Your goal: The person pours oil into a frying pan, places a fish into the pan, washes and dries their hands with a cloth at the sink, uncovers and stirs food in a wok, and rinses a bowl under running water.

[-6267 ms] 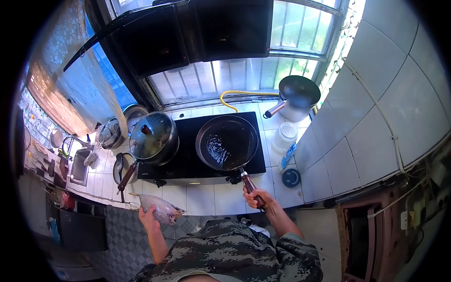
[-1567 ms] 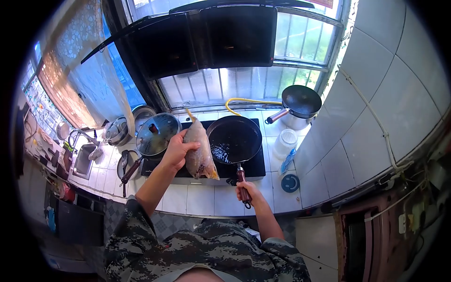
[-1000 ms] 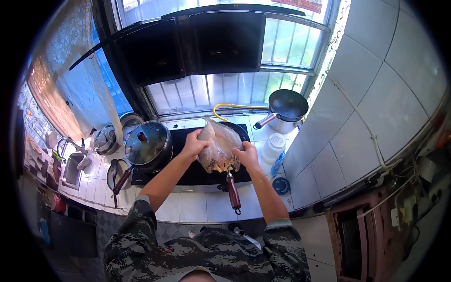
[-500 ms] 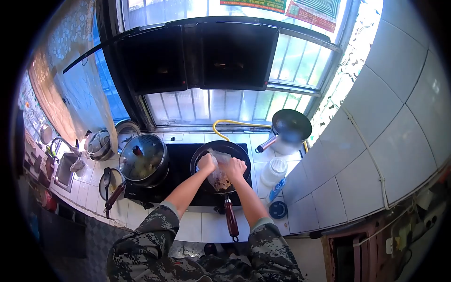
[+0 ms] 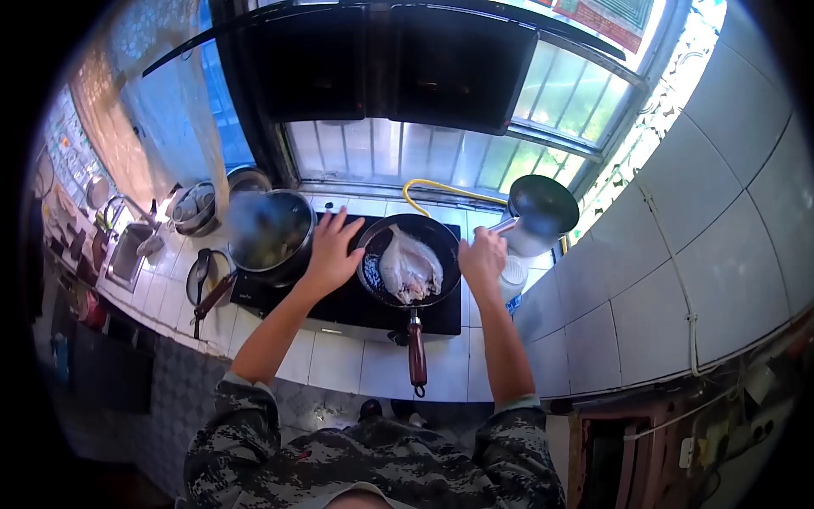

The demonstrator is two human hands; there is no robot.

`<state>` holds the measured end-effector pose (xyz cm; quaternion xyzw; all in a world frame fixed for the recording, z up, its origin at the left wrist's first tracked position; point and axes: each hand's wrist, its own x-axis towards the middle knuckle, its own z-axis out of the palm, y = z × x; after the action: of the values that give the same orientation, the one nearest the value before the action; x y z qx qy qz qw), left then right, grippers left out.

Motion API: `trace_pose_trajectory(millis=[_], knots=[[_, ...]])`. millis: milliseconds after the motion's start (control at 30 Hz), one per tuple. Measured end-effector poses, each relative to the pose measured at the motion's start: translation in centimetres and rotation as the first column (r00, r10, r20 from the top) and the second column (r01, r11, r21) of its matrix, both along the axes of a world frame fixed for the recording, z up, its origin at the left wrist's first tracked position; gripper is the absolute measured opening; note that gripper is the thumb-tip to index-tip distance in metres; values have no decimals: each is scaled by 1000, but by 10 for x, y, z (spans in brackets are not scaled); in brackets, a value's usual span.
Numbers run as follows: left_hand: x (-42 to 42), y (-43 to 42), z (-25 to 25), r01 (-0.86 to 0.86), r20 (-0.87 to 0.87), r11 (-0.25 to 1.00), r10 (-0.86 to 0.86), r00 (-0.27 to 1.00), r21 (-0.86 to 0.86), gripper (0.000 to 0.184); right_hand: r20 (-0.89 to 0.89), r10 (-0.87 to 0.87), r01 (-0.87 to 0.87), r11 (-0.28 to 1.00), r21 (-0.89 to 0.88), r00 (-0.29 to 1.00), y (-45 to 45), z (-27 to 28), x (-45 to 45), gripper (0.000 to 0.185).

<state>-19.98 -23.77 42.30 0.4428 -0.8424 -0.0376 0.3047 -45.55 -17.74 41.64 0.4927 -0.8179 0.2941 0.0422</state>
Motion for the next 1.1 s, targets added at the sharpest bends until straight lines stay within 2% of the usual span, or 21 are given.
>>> trace_pose_trajectory(millis=[33, 100, 167, 233, 300, 333, 367, 433, 467, 500, 600, 633, 700, 733, 767, 800, 833, 867, 933, 967, 1100], knots=[[14, 21, 6, -10, -98, 1000, 7, 995, -26, 52, -9, 45, -46, 989, -138, 999, 12, 4, -1, 25], [40, 66, 4, -88, -258, 996, 83, 963, -7, 49, -158, 102, -158, 907, -390, 982, 43, 12, 11, 31], [65, 105, -16, -252, -331, 967, 224, 917, -43, 46, -251, 133, -246, 831, -499, 959, 75, 22, 32, 38], [91, 139, -44, -371, -371, 928, 351, 860, 17, 35, -197, 167, -249, 805, -539, 966, 99, 17, 49, 39], [123, 165, -74, -493, -427, 864, 486, 763, 103, 11, -190, 114, -200, 823, -532, 975, 116, 13, 66, 37], [139, 177, -81, -557, -411, 822, 550, 727, 116, 7, -173, 118, -193, 828, -526, 978, 121, 9, 74, 38], [158, 188, -89, -560, -407, 821, 553, 727, 115, 7, -124, 158, -201, 796, -572, 980, 123, 6, 84, 31], [191, 206, -104, -669, -411, 713, 685, 602, 209, 8, -65, 169, -176, 803, -570, 983, 130, -1, 97, 19], [206, 213, -109, -664, -415, 717, 681, 603, 211, 8, -36, 170, -160, 802, -576, 985, 131, -7, 102, 9], [221, 219, -113, -675, -427, 701, 696, 576, 231, 8, -43, 163, -158, 801, -577, 986, 133, -10, 107, 9], [260, 229, -120, -656, -450, 699, 702, 552, 285, 8, -6, 94, -90, 937, -339, 996, 138, -22, 128, 15], [275, 230, -120, -630, -456, 708, 697, 553, 318, 8, -70, 42, -56, 977, -206, 997, 139, -32, 131, 21], [310, 239, -114, -582, -441, 738, 673, 594, 342, 7, -23, -125, 126, 991, 51, 992, 139, -52, 142, 30], [328, 243, -110, -565, -435, 744, 668, 604, 357, 10, -12, -136, 137, 986, 96, 991, 137, -88, 135, 41], [344, 246, -107, -550, -436, 749, 663, 609, 370, 13, -116, -103, 114, 989, 95, 988, 140, -107, 136, 43], [364, 251, -111, -551, -436, 758, 652, 621, 349, 20, 197, -136, 83, 963, 256, 971, 137, -112, 133, 41], [384, 258, -113, -543, -446, 764, 645, 621, 348, 20, 482, -201, -3, 921, 389, 853, 133, -113, 132, 39], [402, 263, -114, -570, -404, 746, 666, 627, 346, 20, 477, -199, 4, 925, 379, 856, 126, -114, 136, 39], [435, 273, -125, -584, -355, 738, 675, 646, 338, 21, 648, -175, -24, 958, 287, 741, 123, -119, 144, 36], [450, 277, -132, -591, -329, 723, 690, 645, 358, 22, 672, -164, -39, 960, 276, 722, 120, -119, 151, 34], [485, 281, -149, -547, -304, 709, 694, 652, 445, 22, 583, -190, 41, 965, 258, 790, 93, -120, 171, 32]])
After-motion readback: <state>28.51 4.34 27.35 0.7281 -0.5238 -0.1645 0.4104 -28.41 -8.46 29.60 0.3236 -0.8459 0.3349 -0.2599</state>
